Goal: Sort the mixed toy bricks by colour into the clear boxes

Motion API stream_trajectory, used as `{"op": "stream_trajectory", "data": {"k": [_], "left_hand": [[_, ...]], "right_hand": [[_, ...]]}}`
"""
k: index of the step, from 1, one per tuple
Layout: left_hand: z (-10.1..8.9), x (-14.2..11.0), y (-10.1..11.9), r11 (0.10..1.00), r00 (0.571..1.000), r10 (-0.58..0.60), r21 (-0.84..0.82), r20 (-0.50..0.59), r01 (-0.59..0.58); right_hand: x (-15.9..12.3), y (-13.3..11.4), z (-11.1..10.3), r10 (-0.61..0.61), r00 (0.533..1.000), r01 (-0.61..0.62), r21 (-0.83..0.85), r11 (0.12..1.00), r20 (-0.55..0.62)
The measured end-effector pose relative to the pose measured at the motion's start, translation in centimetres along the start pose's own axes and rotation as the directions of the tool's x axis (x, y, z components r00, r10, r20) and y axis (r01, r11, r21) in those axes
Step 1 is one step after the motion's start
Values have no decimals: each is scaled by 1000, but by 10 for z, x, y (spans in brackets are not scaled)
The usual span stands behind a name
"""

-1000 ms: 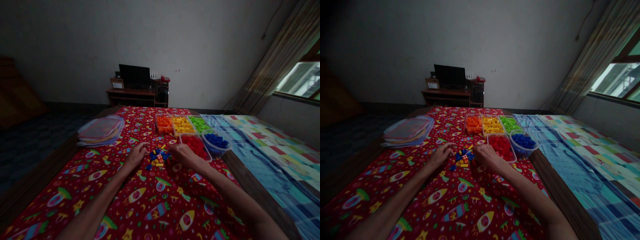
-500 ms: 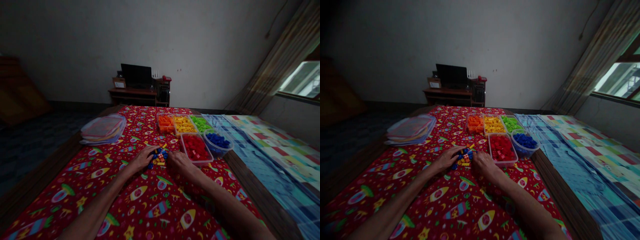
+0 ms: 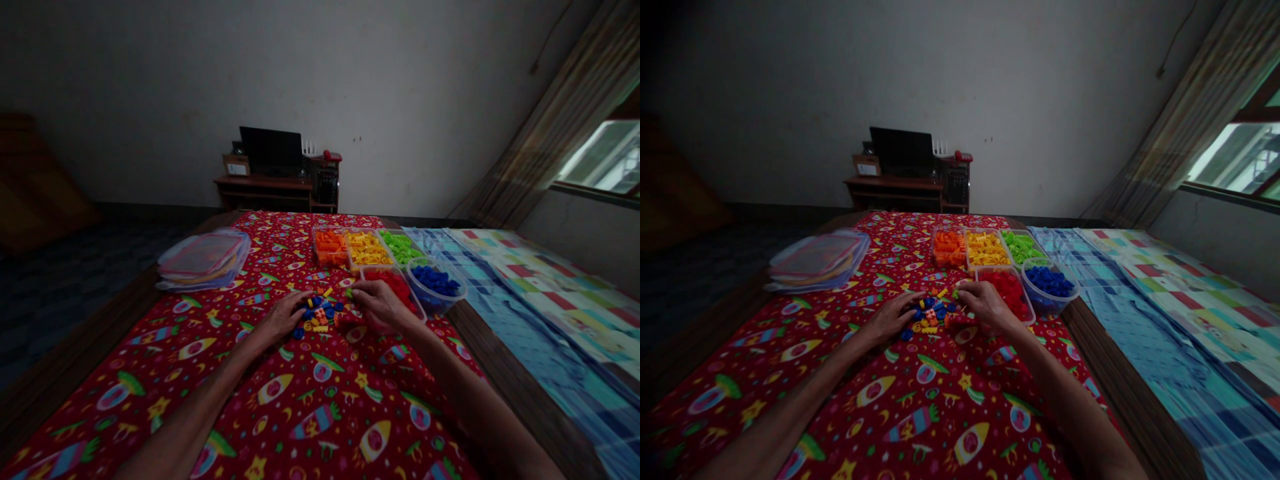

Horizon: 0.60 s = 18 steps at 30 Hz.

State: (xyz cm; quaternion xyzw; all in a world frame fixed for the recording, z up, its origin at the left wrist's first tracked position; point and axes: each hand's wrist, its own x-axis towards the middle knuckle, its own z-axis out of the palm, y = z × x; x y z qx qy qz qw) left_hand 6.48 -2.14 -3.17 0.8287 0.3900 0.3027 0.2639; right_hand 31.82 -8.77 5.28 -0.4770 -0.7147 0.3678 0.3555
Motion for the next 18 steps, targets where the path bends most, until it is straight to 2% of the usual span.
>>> {"op": "stream_trajectory", "data": {"k": [3, 6, 9, 12, 15, 18], "left_hand": [[1, 0, -2, 1000, 1000, -7, 7, -5, 7], [0, -1, -3, 1000, 1000, 3, 20, -3, -3], [-1, -1, -2, 998, 1000, 6, 56, -9, -5], [-2, 0, -2, 996, 1000, 0, 87, -6, 1], [-3, 0, -4, 997, 1000, -13, 82, 10, 12], [-5, 0, -2, 999, 999, -36, 25, 25, 35]], "right_hand": [[7, 5, -31, -55, 988, 19, -243, 970, -144], [18, 9, -71, -44, 962, -79, -431, 899, -269], [30, 15, -109, 21, 944, -204, -533, 821, -330], [42, 27, -140, 40, 925, -299, -657, 692, -379], [55, 43, -163, 51, 904, -378, -739, 558, -424], [66, 57, -178, 101, 877, -453, -739, 498, -470]]}}
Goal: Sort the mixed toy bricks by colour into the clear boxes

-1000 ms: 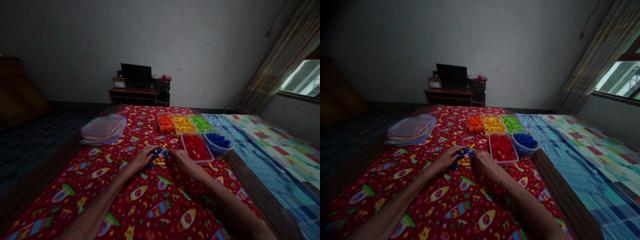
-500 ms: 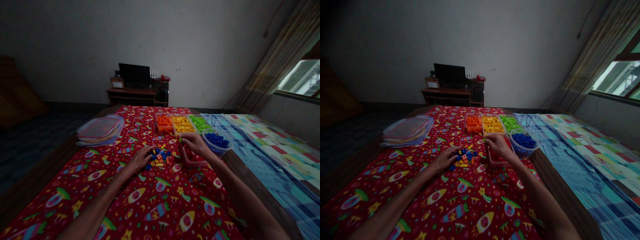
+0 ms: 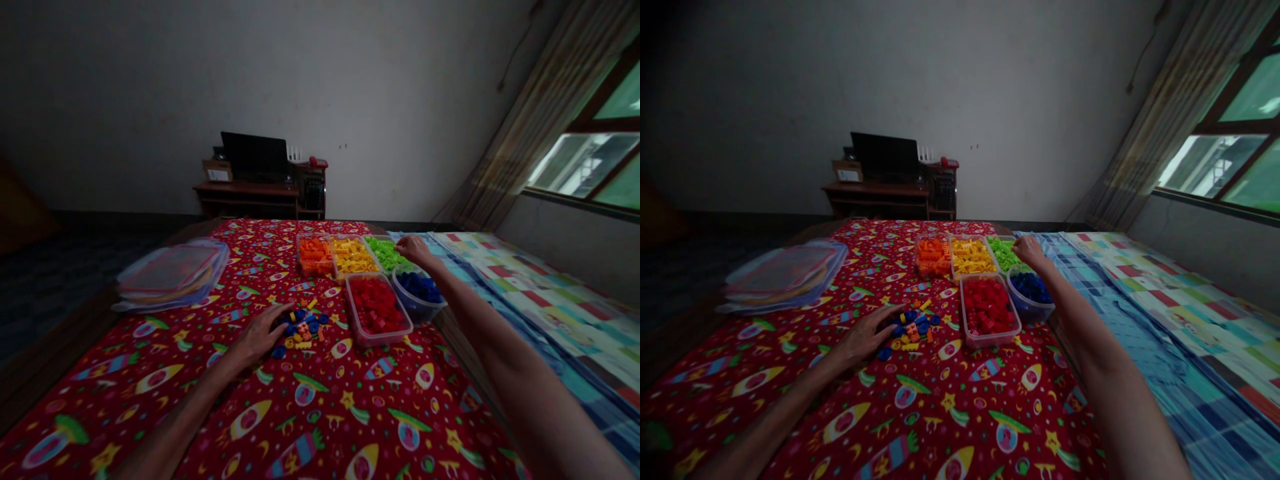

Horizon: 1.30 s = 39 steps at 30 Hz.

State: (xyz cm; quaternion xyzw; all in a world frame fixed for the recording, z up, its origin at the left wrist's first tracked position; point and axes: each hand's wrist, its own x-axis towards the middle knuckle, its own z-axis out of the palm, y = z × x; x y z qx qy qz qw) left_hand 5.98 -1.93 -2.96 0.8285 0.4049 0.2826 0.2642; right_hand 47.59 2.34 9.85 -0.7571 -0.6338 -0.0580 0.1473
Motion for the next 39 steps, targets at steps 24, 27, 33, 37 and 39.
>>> {"op": "stream_trajectory", "data": {"k": [24, 27, 33, 37, 39], "left_hand": [[-8, -3, 14, 999, 998, -22, -45, 57, 24], [-7, -2, 15, 997, 999, -32, -64, 33, 34], [-10, -2, 21, 980, 996, -54, -187, 75, 67], [-12, -2, 23, 991, 996, -26, -125, 88, 37], [-11, -1, 23, 997, 996, 3, -78, 87, 4]], "right_hand": [[-140, -183, 48, -515, 857, 387, 690, 612, -24], [-146, -181, 60, -566, 824, 459, 553, 695, 27], [-150, -162, 75, -546, 829, 504, 260, 823, 120], [-157, -157, 83, -607, 789, 567, 263, 780, 99], [-161, -156, 85, -632, 773, 600, 265, 755, 52]]}}
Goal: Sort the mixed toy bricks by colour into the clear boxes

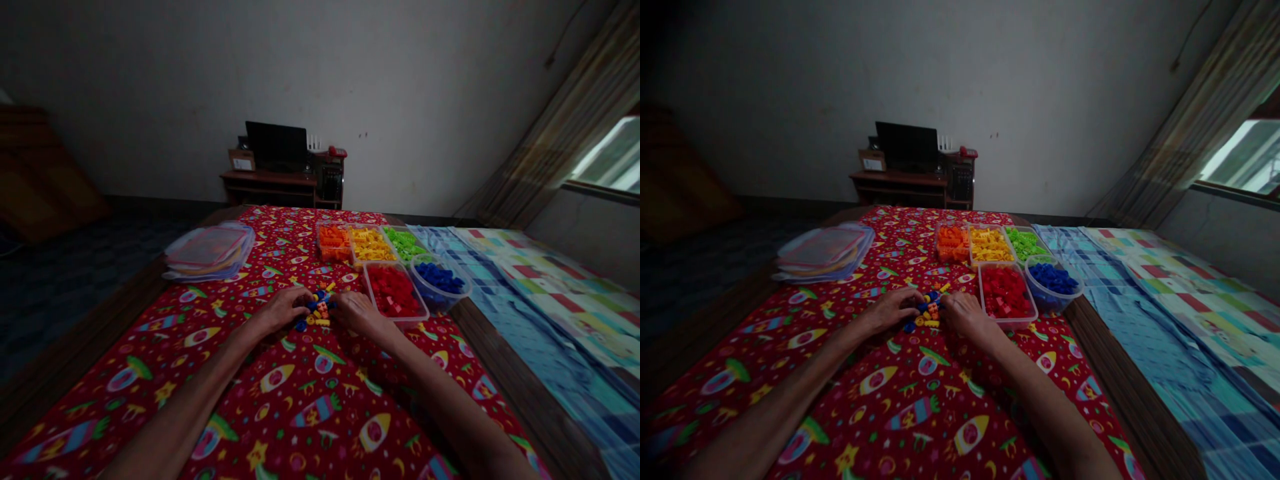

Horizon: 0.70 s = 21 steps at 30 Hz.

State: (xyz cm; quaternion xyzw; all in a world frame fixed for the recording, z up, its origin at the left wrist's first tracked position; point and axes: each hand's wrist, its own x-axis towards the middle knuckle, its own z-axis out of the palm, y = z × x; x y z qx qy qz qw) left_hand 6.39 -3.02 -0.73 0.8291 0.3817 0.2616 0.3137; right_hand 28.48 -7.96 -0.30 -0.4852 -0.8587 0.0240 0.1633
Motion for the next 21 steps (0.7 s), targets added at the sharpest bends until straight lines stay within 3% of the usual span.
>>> {"op": "stream_trajectory", "data": {"k": [4, 7, 10, 14, 17, 21], "left_hand": [[7, 2, -5, 995, 999, 48, 84, -23, -46], [10, 3, -7, 997, 998, 20, 77, -61, -16], [8, 5, -4, 994, 991, -85, -71, -98, 79], [3, 5, 9, 933, 976, -209, -313, -60, 180], [1, 2, 18, 889, 971, -237, -406, -11, 213], [7, -2, 20, 826, 960, -275, -499, 53, 264]], "right_hand": [[-2, -2, -2, -26, 1000, 26, 7, 1000, -5], [-1, -2, -6, -32, 999, 32, 65, 997, 3], [3, -4, -7, -3, 999, 10, 158, 987, -43], [8, -9, -8, 39, 991, 15, 398, 917, -126], [11, -15, -8, 58, 995, -3, 532, 847, -87], [11, -20, -7, -25, 999, 42, 536, 843, -39]]}}
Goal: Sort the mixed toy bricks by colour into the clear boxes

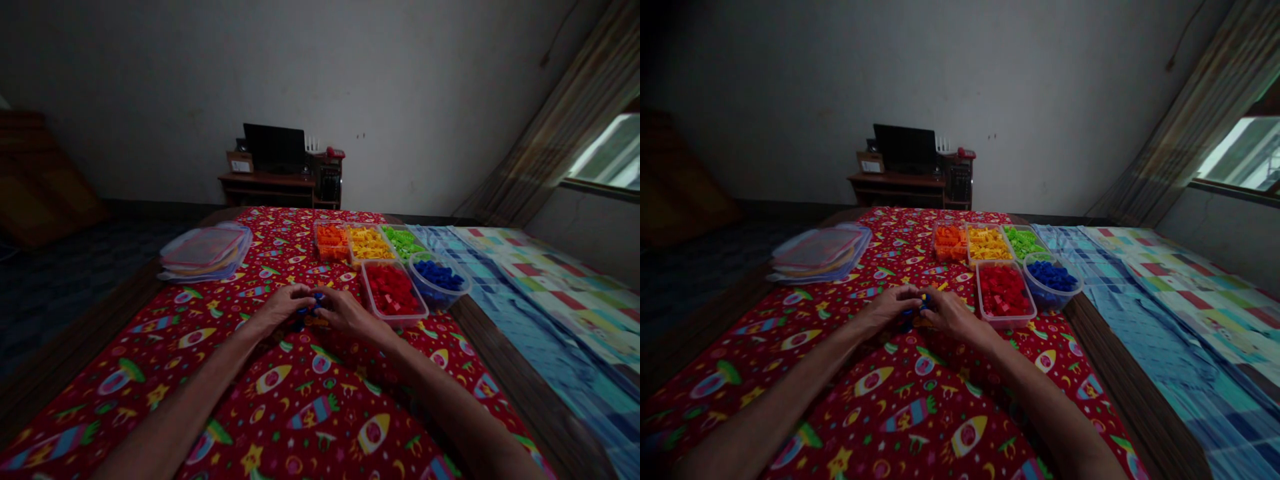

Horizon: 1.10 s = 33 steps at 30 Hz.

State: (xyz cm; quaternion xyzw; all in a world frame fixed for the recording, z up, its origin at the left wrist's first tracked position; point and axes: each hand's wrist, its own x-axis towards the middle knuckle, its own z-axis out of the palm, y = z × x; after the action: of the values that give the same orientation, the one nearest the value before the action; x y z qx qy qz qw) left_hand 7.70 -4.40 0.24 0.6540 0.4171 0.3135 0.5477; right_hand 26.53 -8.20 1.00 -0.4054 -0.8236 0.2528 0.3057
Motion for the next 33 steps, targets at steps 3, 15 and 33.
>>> {"op": "stream_trajectory", "data": {"k": [3, 15, 33], "left_hand": [[6, 1, -4, 997, 999, -28, -78, -34, 25], [23, 12, -5, 981, 917, 109, -110, -385, -162], [28, 4, 2, 993, 921, 89, -41, -378, -112]], "right_hand": [[-2, -1, 1, -22, 999, 23, -15, 1000, 30], [9, -2, 20, 137, 990, -117, 321, 940, -43], [10, -11, -8, 196, 976, -180, 162, 970, -93]]}}
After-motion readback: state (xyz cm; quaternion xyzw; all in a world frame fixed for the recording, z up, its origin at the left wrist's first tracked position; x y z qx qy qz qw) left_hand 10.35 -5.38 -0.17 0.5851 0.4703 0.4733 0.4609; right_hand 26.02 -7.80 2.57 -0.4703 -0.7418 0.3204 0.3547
